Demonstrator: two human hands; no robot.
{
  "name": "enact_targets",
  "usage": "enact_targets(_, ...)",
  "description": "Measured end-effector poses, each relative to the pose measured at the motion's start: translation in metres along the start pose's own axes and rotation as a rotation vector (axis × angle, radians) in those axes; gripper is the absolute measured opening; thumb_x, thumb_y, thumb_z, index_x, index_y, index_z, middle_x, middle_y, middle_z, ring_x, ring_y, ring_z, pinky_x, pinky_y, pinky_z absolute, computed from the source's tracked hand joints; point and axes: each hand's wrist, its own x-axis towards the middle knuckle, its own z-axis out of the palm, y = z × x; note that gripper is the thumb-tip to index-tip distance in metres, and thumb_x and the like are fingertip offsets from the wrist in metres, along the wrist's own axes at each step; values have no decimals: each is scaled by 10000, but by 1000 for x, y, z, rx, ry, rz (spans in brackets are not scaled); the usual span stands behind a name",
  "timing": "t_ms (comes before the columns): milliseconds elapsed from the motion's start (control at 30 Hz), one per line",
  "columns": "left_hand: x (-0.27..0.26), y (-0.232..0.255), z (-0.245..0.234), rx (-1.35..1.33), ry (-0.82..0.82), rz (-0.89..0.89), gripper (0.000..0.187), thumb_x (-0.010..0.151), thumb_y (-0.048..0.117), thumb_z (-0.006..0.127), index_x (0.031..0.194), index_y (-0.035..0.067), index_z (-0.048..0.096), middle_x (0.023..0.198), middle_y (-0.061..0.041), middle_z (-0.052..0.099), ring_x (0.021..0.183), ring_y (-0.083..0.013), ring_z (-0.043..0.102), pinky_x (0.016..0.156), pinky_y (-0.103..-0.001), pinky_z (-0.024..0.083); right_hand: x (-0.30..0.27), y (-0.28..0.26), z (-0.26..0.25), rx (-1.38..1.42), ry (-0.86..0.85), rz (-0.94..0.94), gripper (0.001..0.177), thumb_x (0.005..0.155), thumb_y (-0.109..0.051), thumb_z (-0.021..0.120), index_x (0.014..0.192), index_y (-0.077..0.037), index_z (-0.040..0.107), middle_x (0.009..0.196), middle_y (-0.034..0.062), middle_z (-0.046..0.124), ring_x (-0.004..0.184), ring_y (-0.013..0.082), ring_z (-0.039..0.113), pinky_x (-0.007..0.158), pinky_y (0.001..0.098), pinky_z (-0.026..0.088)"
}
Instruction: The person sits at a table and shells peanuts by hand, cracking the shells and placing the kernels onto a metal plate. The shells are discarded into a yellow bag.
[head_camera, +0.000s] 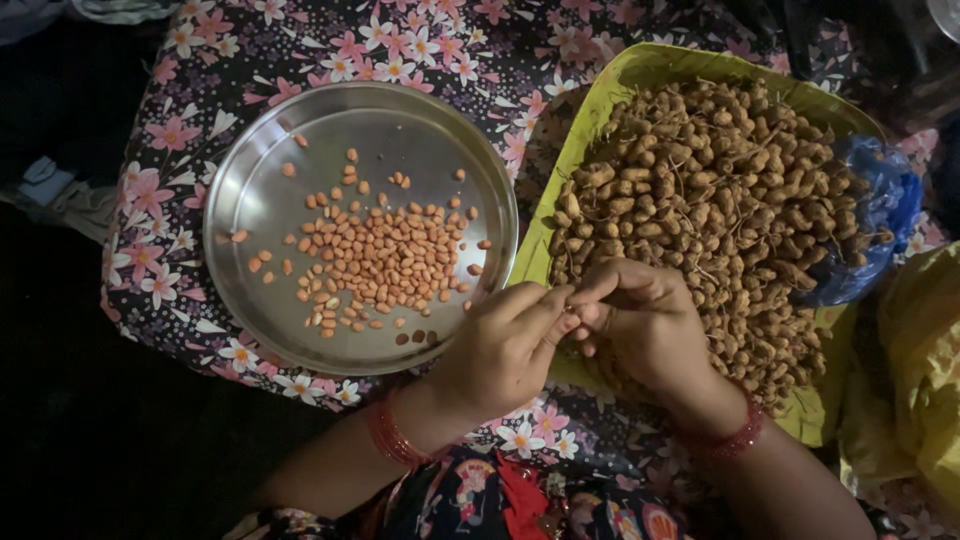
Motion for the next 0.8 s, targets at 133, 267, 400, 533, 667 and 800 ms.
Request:
enact_targets(133,-1,-3,5,-28,-12,-15,272,1027,59,609,1211,-140,632,994,-173,639,827,-272,667,710,-353,563,2,0,2,-54,-7,-63,77,970,59,627,929,41,689,863,94,702,677,124,623,597,249,507)
enact_targets(267,-1,-5,8,-23,-20,14,260,1030,40,579,1196,-156,618,1025,-187,624,851,-267,659,739,-345,568,1,-1,5,-34,-21,-95,80,995,38,611,964,44,684,877,81,687,700,124,619,632,255,507)
enact_targets(400,-1,-5,8,-48,-45,-23,255,1039,53,567,1190,-147,616,1013,-177,613,842,-254,653,728,-343,563,0,0,7,-10,55,-39,59,1008,-3,609,984,23,657,861,77,684,707,131,624,643,265,506)
enact_targets(533,2,-3,6,-115,-52,-77,248,1046,73,574,1191,-122,624,974,-155,609,805,-234,652,694,-329,555,0,-1,10,-24,41,-65,72,1025,-17,602,1002,21,660,890,75,680,742,123,610,668,262,496)
enact_targets(667,3,-2,5,-192,-53,-108,295,1043,101,599,1256,-102,614,943,-129,615,762,-200,667,650,-306,556,-2,-2,14,-38,18,-120,68,1029,-3,591,1011,16,653,903,60,678,774,125,630,692,261,520)
enact_targets(800,4,-4,6,-163,83,-43,453,933,181,741,1271,-87,602,951,-129,670,761,-188,675,663,-300,570,-4,-4,16,-240,72,-186,75,999,18,583,1029,28,650,942,48,686,856,110,647,753,240,531)
